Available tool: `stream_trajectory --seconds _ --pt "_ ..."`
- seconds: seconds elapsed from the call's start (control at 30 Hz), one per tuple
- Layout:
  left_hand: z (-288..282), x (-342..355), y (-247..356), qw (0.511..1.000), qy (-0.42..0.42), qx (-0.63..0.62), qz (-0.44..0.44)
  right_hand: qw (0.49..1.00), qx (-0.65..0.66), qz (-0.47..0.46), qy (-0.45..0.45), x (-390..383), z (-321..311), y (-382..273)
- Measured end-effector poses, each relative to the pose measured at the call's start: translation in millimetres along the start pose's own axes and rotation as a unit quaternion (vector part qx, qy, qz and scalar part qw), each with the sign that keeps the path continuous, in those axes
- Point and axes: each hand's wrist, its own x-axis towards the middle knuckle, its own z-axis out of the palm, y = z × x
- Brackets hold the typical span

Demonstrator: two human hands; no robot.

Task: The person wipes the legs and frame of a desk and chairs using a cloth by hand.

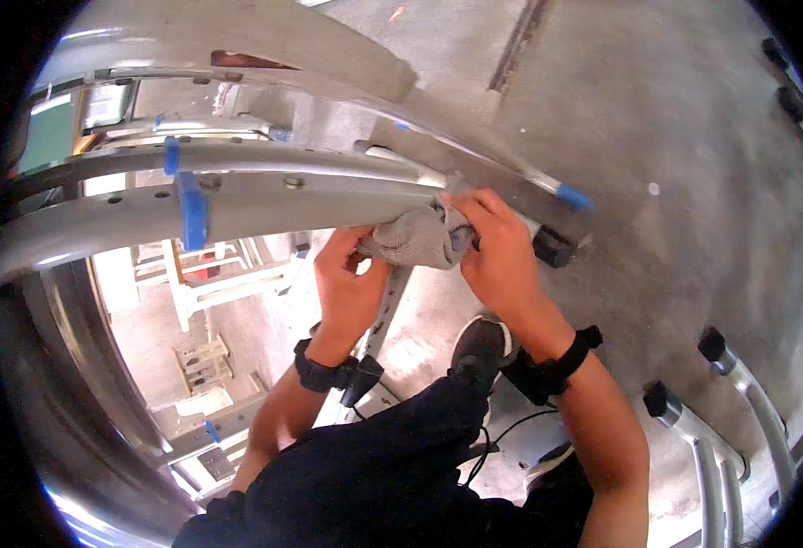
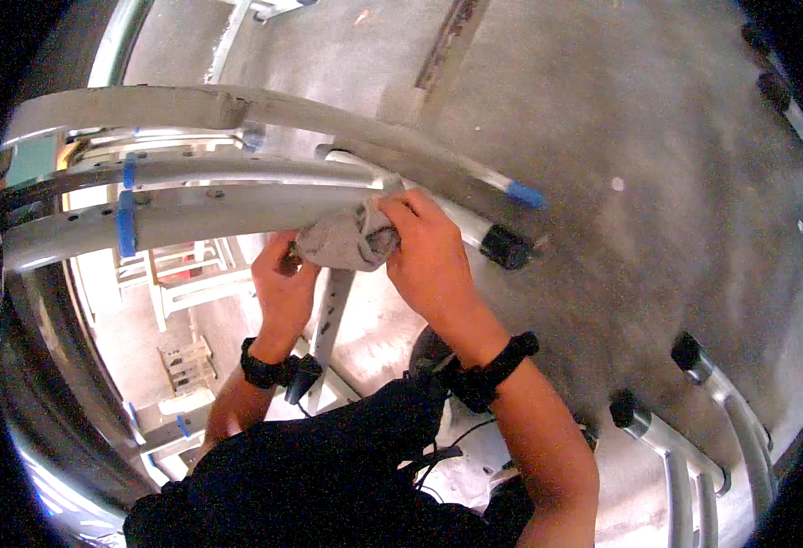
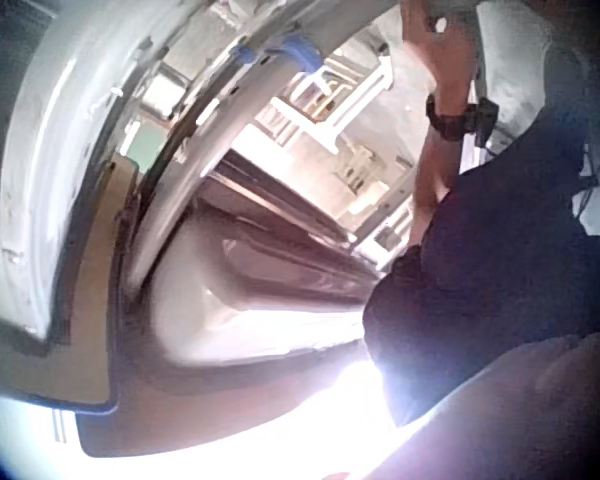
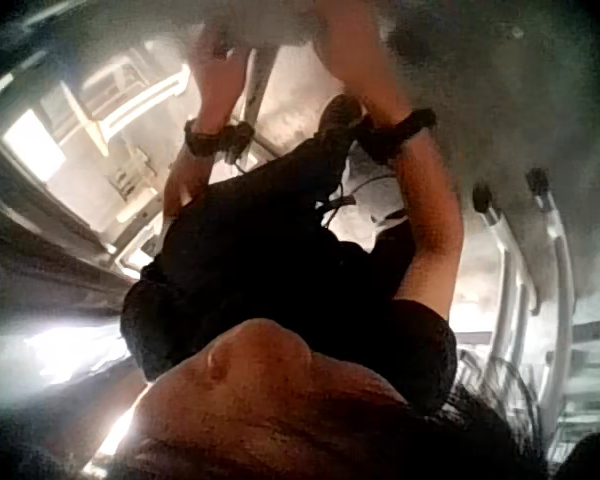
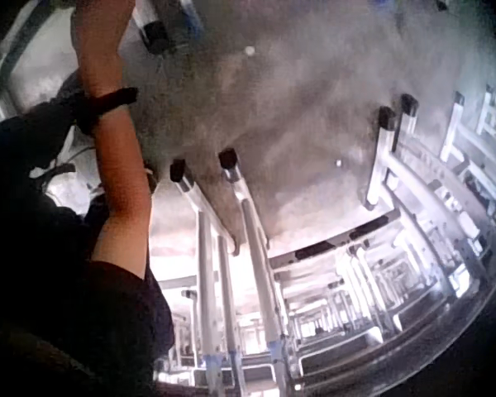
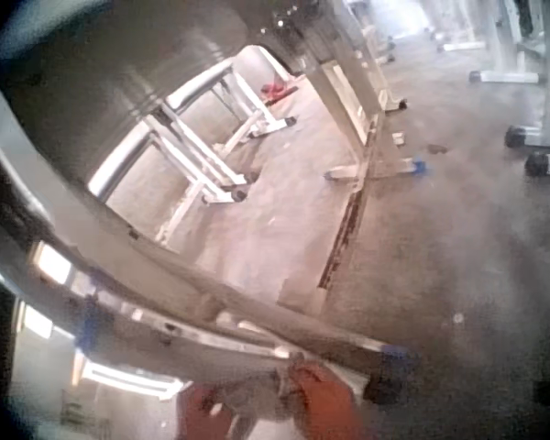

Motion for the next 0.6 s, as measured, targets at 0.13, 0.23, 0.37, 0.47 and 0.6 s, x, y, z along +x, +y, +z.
stream_trajectory --seconds 0.13,0.23,0.37,0.47,0.6 --pt "3.6 4.2 7.3 1.0 -0.011 -0.006 -0.006 0.999 -0.034 -0.013 -0.012 -13.9 1.7 1.2" --pt "-12.1 7.8 4.7 0.997 0.037 -0.023 0.062 0.992 -0.038 -0.111 0.042 0.7 7.6 -38.0" --pt "-28.7 12.8 25.4 0.994 0.083 0.034 0.056 0.976 -0.056 -0.202 0.055 32.0 7.7 -94.6" --pt "-31.2 17.3 27.7 0.993 0.076 0.006 0.092 0.968 -0.079 -0.236 0.026 29.9 2.6 -61.5" --pt "-35.0 23.7 5.3 0.994 -0.015 0.089 0.055 0.978 -0.158 -0.077 -0.116 3.8 -15.8 -22.1"
